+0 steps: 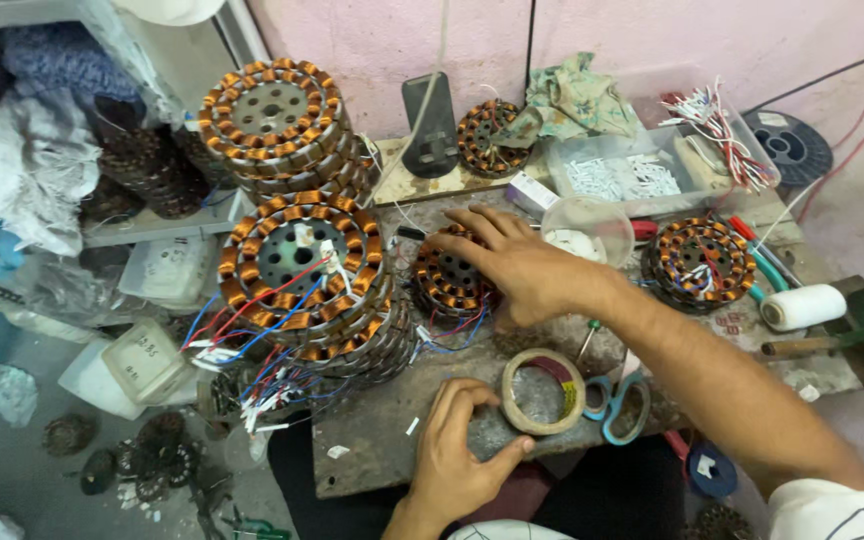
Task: The person wires motor stators by hand, threading colored wires through the slots of the copper-wound coils and using scissors to cut materials.
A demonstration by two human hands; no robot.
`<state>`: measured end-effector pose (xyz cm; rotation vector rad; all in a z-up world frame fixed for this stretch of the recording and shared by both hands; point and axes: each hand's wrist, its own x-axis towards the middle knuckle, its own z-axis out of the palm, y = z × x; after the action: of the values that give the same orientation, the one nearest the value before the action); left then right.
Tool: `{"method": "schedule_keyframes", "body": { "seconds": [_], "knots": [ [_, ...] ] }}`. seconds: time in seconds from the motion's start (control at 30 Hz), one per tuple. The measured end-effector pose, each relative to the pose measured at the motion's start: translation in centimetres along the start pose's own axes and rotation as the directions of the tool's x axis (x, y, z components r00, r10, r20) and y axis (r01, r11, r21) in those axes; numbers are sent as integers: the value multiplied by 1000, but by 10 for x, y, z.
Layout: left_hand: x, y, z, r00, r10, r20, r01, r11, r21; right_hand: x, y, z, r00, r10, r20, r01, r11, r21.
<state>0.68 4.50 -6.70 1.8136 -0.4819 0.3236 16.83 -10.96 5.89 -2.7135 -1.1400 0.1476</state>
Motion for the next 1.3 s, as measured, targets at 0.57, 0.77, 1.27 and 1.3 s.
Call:
{"method": "schedule_keyframes", "body": {
  "seconds": [0.57,0.77,1.27,1.3],
  "knots": [
    [-9,-13,-3,998,34,-54,-36,999,-34,-90,-54,19,880,316,-354,-197,922,333],
    [-24,-23,-7,947,-322,9,319,931,-179,-125,-78,81,709,451,-542,-237,877,418],
    [3,40,-19,968,26,-249,-96,957,-272,-143,-77,50,836,287,-468,-88,912,401],
    [7,43,-16,963,32,-267,-99,965,-242,-143,-80,49,827,291,-481,-43,885,463]
  ]
}}
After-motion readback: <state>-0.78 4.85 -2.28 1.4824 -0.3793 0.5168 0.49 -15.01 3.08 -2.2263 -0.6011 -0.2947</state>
